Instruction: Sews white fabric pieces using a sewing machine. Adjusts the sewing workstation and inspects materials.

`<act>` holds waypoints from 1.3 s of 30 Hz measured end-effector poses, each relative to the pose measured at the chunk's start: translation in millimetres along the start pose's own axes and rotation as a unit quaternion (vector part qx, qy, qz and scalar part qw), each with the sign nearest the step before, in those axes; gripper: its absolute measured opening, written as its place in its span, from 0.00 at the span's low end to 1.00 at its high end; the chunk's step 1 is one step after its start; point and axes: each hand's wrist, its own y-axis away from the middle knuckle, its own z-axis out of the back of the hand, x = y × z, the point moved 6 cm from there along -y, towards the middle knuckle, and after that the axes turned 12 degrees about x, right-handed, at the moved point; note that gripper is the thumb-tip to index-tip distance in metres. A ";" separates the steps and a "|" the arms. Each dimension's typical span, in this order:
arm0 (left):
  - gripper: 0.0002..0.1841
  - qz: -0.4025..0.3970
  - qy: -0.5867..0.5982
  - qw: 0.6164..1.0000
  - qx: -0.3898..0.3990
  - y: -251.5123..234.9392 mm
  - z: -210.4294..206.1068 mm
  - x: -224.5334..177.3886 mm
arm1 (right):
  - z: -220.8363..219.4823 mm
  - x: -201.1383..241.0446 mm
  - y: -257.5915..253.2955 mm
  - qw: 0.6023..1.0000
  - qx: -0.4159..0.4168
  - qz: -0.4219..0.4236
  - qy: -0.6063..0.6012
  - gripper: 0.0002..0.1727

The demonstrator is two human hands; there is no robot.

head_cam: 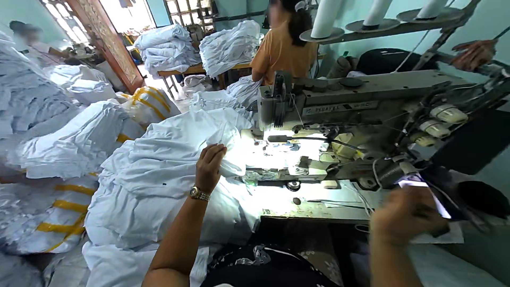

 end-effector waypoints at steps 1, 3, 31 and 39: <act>0.15 0.001 0.002 1.000 -0.002 3.0 0.4 -2.3 | -25.6 4.3 12.9 0.995 0.097 0.013 0.020 0.12; 0.14 0.002 0.012 1.000 -0.007 7.9 2.7 -6.6 | -84.7 6.4 35.4 0.948 0.312 -0.025 0.051 0.14; 0.46 0.209 0.609 0.652 0.400 161.1 102.3 -105.2 | -292.7 115.2 16.4 0.930 0.278 0.202 -0.129 0.15; 0.28 0.511 -0.189 0.829 -0.127 182.0 286.0 -51.0 | -195.5 204.8 47.0 0.857 0.342 0.359 -0.140 0.09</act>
